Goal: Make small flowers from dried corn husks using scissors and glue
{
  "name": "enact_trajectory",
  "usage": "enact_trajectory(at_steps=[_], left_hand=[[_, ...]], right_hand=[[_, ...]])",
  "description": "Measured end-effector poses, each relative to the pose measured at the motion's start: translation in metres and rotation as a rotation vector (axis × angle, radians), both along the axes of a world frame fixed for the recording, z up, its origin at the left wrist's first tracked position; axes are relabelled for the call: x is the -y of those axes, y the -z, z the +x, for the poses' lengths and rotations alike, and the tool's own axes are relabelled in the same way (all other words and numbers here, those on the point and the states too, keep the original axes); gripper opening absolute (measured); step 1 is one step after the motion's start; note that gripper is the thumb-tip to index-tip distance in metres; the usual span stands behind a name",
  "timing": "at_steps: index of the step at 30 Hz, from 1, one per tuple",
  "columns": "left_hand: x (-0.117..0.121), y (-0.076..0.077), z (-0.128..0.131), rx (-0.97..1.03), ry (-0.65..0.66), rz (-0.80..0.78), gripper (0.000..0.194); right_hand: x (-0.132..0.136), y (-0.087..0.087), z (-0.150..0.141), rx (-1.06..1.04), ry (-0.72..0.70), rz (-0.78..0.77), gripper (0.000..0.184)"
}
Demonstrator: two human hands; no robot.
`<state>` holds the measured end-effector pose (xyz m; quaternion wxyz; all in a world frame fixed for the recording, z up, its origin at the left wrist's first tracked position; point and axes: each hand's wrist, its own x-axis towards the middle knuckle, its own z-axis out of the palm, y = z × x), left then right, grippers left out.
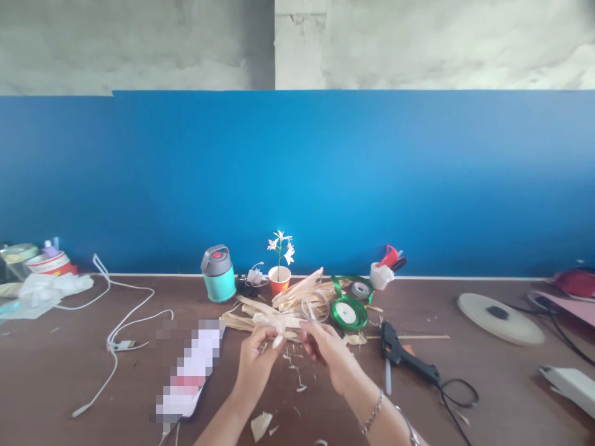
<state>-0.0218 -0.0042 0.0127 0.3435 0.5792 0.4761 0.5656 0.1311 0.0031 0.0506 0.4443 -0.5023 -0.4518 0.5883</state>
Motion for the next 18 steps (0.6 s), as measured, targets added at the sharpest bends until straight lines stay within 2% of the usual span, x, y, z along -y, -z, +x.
enact_trajectory(at_steps=[2, 6, 10, 14, 18], left_hand=[[0.0005, 0.0, 0.0012, -0.009, 0.071, 0.006, 0.012], [0.0023, -0.0014, 0.0039, -0.014, 0.179, 0.031, 0.008], [0.0033, -0.0044, 0.004, 0.013, 0.215, 0.007, 0.011], [0.0032, -0.0049, 0.0026, 0.025, 0.235, -0.042, 0.012], [0.0036, -0.0058, 0.002, -0.024, 0.264, -0.094, 0.012]], right_hand=[[-0.0019, -0.0013, 0.0018, -0.013, 0.025, -0.022, 0.031], [0.0022, -0.0054, -0.0005, -0.082, -0.084, -0.027, 0.019], [0.0055, -0.0071, -0.0025, -0.183, -0.118, -0.031, 0.018], [0.0035, -0.0053, -0.0009, -0.19, -0.106, -0.049, 0.019], [0.0002, -0.0055, 0.0043, -0.186, -0.22, -0.018, 0.021]])
